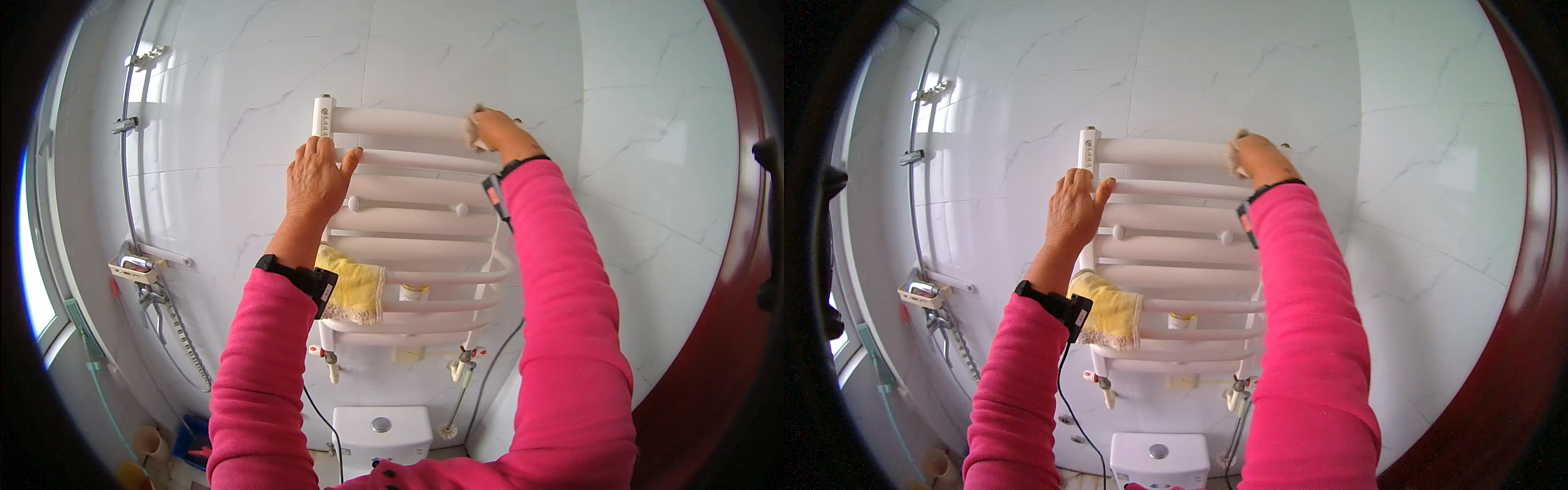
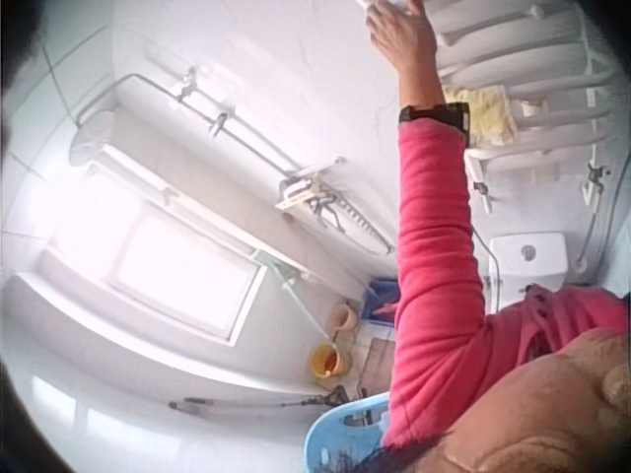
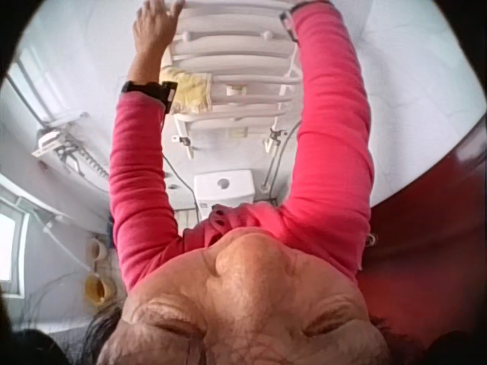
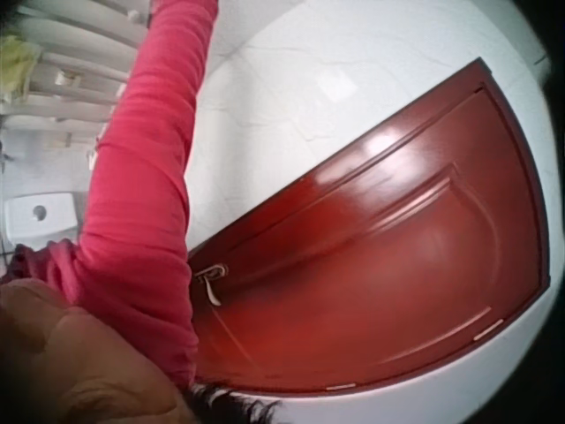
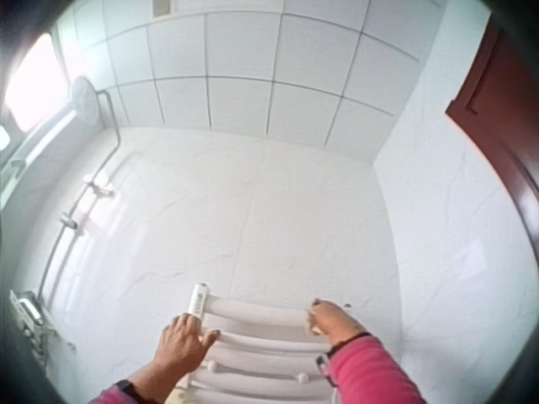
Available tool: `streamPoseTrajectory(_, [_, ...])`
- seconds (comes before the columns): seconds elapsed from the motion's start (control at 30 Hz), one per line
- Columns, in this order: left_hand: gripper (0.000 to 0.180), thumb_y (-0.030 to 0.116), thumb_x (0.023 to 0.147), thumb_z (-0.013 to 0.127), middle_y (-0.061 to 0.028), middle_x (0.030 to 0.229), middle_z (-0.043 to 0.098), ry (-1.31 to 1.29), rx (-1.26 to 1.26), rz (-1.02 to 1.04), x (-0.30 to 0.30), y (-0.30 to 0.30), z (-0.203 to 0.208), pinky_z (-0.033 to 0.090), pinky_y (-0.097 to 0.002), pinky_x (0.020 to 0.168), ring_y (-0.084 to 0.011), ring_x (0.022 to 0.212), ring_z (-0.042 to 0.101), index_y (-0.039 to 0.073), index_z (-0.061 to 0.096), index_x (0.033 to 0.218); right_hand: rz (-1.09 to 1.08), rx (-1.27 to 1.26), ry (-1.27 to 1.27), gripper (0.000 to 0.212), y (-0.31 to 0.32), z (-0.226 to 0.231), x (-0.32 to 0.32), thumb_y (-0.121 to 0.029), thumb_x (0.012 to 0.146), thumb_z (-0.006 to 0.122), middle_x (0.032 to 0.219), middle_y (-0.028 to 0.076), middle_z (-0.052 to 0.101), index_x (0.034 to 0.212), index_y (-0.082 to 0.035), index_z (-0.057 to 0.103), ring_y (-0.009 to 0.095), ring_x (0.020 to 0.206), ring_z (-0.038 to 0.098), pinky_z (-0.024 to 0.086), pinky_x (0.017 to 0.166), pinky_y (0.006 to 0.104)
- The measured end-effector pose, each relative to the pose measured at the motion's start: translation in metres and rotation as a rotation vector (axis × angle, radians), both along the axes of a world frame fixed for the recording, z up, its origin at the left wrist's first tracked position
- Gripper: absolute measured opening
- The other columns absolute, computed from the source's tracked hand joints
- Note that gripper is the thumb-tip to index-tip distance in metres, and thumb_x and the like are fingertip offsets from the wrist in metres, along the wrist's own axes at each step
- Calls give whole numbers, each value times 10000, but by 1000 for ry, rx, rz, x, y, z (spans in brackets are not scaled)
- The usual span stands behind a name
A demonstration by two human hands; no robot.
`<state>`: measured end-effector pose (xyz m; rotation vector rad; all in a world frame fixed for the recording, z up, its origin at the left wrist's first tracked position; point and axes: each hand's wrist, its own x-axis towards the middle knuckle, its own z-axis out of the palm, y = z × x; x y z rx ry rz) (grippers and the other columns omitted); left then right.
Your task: The person wipes the toilet tank and surrounding wall tiles with a cloth, then cleans a wall-mounted heated towel rack. The person uses a cloth to wipe surfaces in a bathroom setting.
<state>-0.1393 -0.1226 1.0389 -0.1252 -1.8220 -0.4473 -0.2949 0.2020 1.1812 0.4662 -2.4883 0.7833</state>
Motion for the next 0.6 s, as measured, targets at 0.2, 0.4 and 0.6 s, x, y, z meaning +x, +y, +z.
streamPoseTrajectory(0.2, [498, 476, 944, 580, -145, 1129, 586, 7, -4, -16, -1, 0, 0, 464, -478, 904, -336, 1123, 542, -10, 591, 1057, -290, 378, 560, 124, 34, -22, -19, -102, 803, 655, 804, 86, 714, 925, -91, 674, 271, 803, 714, 562, 706, 370])
streamPoseTrajectory(0.4, [490, 476, 948, 576, -138, 1137, 578, 16, -7, -18, -5, 0, 0, 476, -482, 876, -330, 1087, 539, -7, 591, 1031, -276, 501, 492, 49, -39, -9, 8, -105, 769, 704, 825, 133, 721, 807, -79, 687, 283, 791, 713, 556, 716, 414])
streamPoseTrajectory(0.6, [482, 488, 932, 580, -120, 1123, 580, 73, 10, 5, -5, 0, -3, 466, -481, 889, -311, 1094, 542, 20, 596, 1048, -82, 516, 493, 243, -193, -11, 43, -139, 747, 705, 1034, 194, 702, 967, -37, 726, 353, 967, 685, 555, 830, 439])
